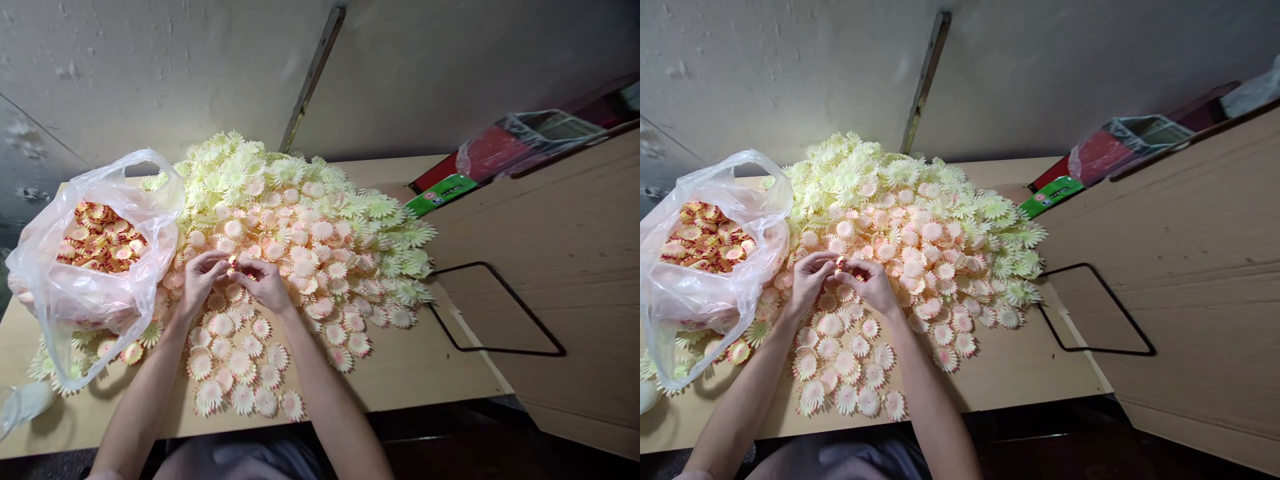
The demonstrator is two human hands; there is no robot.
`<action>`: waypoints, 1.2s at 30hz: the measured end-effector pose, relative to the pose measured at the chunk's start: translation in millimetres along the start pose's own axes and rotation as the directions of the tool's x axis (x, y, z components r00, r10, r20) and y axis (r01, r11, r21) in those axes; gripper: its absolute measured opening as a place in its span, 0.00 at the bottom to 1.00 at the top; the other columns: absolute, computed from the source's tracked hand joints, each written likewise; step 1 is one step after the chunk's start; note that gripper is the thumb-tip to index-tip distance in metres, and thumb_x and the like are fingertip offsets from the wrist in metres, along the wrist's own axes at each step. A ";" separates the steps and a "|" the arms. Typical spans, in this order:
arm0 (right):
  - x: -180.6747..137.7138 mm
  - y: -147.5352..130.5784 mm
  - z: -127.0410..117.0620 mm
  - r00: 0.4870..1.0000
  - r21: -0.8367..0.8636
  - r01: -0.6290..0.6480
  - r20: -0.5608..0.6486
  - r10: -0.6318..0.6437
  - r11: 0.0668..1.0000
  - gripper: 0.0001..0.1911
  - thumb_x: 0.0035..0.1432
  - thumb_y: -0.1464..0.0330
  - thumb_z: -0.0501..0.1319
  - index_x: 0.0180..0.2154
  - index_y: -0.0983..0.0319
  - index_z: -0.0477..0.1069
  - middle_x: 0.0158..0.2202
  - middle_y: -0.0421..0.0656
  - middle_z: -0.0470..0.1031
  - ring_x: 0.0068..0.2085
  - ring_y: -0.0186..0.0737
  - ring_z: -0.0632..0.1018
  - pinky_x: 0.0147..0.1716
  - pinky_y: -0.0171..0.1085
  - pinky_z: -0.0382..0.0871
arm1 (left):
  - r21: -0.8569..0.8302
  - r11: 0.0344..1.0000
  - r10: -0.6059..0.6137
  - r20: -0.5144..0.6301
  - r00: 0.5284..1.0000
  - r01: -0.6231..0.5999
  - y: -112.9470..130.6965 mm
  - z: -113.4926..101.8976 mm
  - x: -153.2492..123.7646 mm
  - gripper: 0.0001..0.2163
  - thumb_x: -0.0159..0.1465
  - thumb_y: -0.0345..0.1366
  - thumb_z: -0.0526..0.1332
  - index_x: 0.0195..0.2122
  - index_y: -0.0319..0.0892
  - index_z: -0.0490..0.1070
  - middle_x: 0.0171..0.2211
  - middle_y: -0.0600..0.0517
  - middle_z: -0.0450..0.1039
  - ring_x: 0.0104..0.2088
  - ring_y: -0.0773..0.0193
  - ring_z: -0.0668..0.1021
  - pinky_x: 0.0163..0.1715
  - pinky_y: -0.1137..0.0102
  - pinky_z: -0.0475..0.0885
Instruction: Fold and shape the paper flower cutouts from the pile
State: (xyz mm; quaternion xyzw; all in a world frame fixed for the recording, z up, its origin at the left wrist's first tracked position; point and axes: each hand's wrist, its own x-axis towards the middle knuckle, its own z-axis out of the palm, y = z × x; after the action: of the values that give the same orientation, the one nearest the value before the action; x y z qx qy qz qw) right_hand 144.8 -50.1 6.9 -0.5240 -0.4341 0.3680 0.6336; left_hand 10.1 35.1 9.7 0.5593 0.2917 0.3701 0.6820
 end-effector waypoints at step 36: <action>2.0 -4.3 -4.6 0.986 0.138 -0.058 -0.145 0.078 0.989 0.16 0.55 0.55 0.63 0.31 0.62 0.68 0.21 0.34 0.64 0.16 0.25 0.63 0.15 0.29 0.55 | 0.277 0.950 0.163 -0.053 0.985 -0.142 1.7 2.5 0.7 0.18 0.62 0.51 0.59 0.28 0.41 0.64 0.23 0.57 0.58 0.24 0.71 0.61 0.25 0.75 0.60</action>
State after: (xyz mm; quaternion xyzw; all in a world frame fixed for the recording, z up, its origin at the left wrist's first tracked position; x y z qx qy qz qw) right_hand 149.9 -50.7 11.2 -0.5212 -0.3415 0.3773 0.6851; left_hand 12.2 34.4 11.8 0.6544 0.3211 0.3987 0.5565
